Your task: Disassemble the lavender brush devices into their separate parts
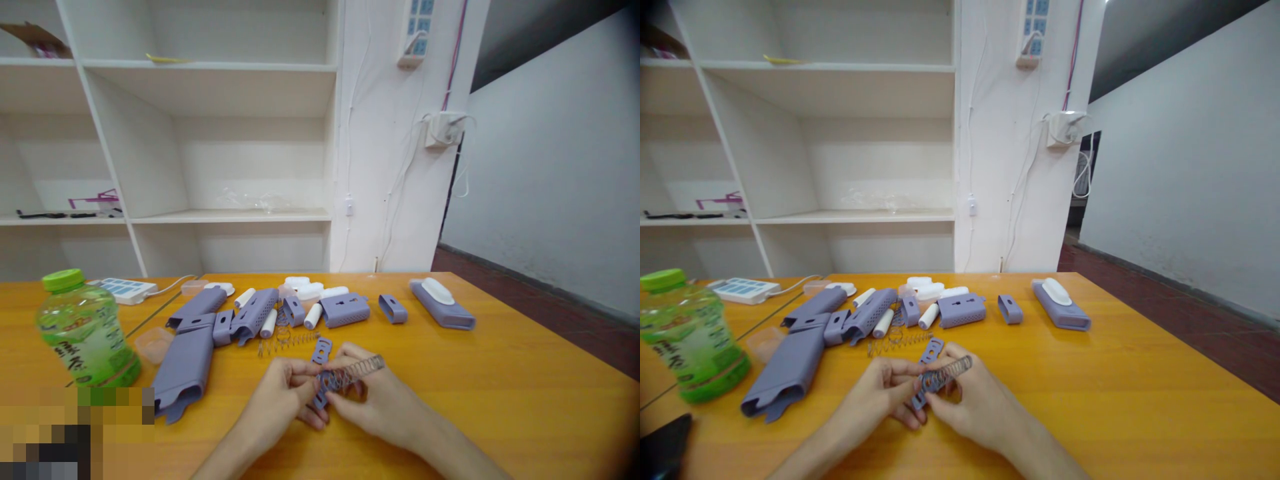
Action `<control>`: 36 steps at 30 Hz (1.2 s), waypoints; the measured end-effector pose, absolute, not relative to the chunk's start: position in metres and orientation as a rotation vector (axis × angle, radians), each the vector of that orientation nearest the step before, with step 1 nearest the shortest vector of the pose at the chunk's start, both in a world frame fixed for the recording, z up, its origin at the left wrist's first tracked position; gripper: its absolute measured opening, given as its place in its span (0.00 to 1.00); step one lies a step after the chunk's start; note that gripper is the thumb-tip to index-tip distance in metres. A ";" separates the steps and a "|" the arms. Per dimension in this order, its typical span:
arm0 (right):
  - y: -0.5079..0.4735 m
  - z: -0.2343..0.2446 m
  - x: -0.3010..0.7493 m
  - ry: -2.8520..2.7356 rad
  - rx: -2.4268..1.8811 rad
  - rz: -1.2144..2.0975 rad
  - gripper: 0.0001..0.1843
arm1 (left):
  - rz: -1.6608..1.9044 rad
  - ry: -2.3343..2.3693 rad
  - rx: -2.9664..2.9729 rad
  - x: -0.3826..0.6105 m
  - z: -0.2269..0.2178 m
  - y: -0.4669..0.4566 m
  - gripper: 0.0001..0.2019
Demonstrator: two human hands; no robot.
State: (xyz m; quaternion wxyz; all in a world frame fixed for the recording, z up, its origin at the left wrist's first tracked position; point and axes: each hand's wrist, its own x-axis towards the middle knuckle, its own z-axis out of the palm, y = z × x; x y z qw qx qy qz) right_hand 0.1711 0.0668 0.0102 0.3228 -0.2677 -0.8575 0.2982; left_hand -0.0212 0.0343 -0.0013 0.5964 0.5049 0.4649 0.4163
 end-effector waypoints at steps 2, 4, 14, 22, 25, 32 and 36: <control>0.066 0.009 0.170 -2.241 -0.697 0.748 0.11 | 0.973 1.079 1.173 -0.021 -0.002 0.034 0.20; 0.067 0.007 0.168 -2.226 -0.704 0.713 0.12 | 0.979 1.080 1.173 -0.021 -0.003 0.034 0.18; 0.072 0.001 0.167 -2.213 -0.787 0.631 0.12 | 0.973 1.122 1.151 -0.014 -0.003 0.028 0.16; 0.067 -0.005 0.162 -2.191 -0.873 0.643 0.09 | 0.977 1.063 1.165 -0.011 0.000 0.025 0.19; 0.067 -0.006 0.161 -2.156 -0.897 0.667 0.09 | 1.002 1.074 1.166 -0.011 -0.004 0.027 0.20; 0.065 -0.005 0.162 -2.147 -0.904 0.668 0.09 | 1.004 1.053 1.141 -0.010 -0.006 0.028 0.20; 0.064 -0.005 0.163 -2.154 -0.877 0.679 0.09 | 1.025 1.128 1.090 -0.010 -0.009 0.030 0.19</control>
